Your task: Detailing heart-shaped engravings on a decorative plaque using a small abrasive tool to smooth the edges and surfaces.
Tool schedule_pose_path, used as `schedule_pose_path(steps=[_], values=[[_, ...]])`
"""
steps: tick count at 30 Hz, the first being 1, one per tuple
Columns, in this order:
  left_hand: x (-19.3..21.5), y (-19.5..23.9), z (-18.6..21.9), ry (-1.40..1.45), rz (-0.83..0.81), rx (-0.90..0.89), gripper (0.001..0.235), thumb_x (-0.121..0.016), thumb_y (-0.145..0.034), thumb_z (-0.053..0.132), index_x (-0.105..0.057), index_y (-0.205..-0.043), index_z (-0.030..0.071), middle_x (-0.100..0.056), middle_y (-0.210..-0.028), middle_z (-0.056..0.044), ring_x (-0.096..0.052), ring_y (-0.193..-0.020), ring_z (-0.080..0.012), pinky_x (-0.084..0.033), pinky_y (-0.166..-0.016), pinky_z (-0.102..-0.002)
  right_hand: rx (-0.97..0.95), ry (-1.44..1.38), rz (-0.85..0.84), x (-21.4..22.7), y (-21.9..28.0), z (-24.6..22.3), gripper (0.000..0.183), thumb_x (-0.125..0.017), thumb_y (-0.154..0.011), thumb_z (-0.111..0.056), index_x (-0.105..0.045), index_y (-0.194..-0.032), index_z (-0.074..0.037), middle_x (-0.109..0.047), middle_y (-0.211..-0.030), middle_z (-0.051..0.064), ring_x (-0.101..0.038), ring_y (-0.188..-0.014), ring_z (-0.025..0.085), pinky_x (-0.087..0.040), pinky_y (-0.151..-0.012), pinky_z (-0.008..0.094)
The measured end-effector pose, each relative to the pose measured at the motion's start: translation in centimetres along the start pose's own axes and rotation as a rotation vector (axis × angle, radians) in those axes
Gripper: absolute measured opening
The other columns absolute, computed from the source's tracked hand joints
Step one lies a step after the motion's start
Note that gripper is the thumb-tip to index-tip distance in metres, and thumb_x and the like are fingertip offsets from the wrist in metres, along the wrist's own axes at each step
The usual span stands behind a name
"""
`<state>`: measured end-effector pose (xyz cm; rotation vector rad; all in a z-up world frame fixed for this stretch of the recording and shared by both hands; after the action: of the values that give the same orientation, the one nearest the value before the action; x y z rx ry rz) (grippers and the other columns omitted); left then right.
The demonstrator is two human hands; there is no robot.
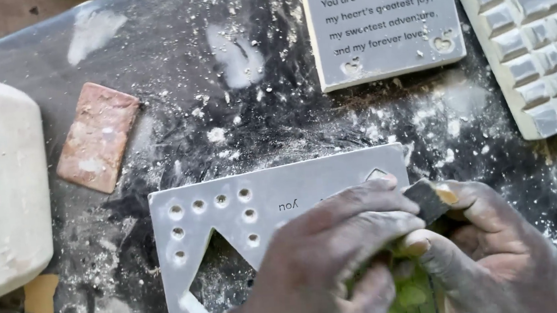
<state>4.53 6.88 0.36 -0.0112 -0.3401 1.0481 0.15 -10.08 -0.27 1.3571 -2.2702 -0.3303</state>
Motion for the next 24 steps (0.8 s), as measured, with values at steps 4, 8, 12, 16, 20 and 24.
schedule_pose_path(steps=[4, 8, 12, 16, 20, 24], values=[[0.1, -0.8, -1.5, -0.138, 0.269, 0.0, 0.011, -0.076, -0.084, -0.002, -0.072, -0.088, 0.007, -0.081, -0.095, -0.011, -0.082, -0.098, -0.0256, -0.069, -0.092, -0.033, -0.03, 0.428, -0.106, 1.9, -1.9, 0.6, 0.044, -0.073, -0.074, -0.02, -0.079, -0.117, -0.015, -0.085, -0.112, 0.01, -0.089, -0.083, 0.024, -0.077, -0.061, 0.04], [0.8, -1.3, -2.5, -0.462, 0.284, 0.024, 0.011, -0.071, -0.09, 0.004, -0.071, -0.101, 0.005, -0.07, -0.102, -0.006, -0.063, -0.095, -0.0202, -0.049, -0.091, -0.035, -0.058, 0.784, -0.223, 2.6, -2.7, 1.2, 0.046, -0.071, -0.076, -0.042, -0.078, -0.12, -0.03, -0.078, -0.135, -0.002, -0.087, -0.104, 0.017, -0.078, -0.071, 0.042], [1.2, -1.5, -2.4, -0.454, 0.274, 0.126, 0.016, -0.07, -0.092, 0.007, -0.075, -0.107, 0.005, -0.065, -0.108, -0.001, -0.061, -0.099, -0.0205, -0.046, -0.089, -0.041, -0.031, 1.041, -0.292, 2.1, -3.1, 1.0, 0.057, -0.062, -0.083, -0.059, -0.066, -0.132, -0.031, -0.04, -0.166, 0.002, -0.047, -0.148, 0.027, -0.047, -0.11, 0.06], [1.2, -1.6, -2.5, -0.473, 0.285, 0.056, 0.012, -0.072, -0.09, 0.008, -0.075, -0.102, 0.005, -0.065, -0.107, -0.002, -0.055, -0.099, -0.026, -0.042, -0.087, -0.044, 0.407, 1.142, -0.193, 1.3, -0.8, -2.0, 0.025, -0.054, -0.095, -0.045, -0.071, -0.105, -0.029, -0.079, -0.097, -0.015, -0.08, -0.061, 0.005, -0.072, -0.05, 0.03], [1.1, -1.3, -2.7, -0.513, 0.238, 0.106, 0.017, -0.072, -0.089, 0.014, -0.075, -0.104, 0.007, -0.064, -0.111, -0.002, -0.055, -0.104, -0.0248, -0.043, -0.091, -0.048, 0.592, 0.894, -0.178, 1.0, 0.5, -3.1, 0.035, -0.059, -0.089, -0.028, -0.075, -0.118, -0.019, -0.083, -0.09, -0.003, -0.072, -0.038, 0.004, -0.06, -0.023, 0.017], [1.1, -1.3, -2.5, -0.506, 0.247, 0.107, 0.015, -0.069, -0.092, 0.015, -0.073, -0.103, 0.006, -0.064, -0.111, -0.005, -0.055, -0.105, -0.027, -0.042, -0.092, -0.049, -0.004, 1.046, -0.009, 0.1, 0.0, -1.3, 0.038, -0.071, -0.08, -0.047, -0.077, -0.117, -0.039, -0.078, -0.127, -0.009, -0.087, -0.074, 0.015, -0.073, -0.038, 0.038]])
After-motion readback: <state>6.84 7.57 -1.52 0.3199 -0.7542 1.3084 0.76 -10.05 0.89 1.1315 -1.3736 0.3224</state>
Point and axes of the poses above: each hand's wrist, its own y-axis away from the middle knuckle, its own x-axis out of the back of the hand, z = x × y, the point moved 2 cm from there along -y, towards the middle knuckle
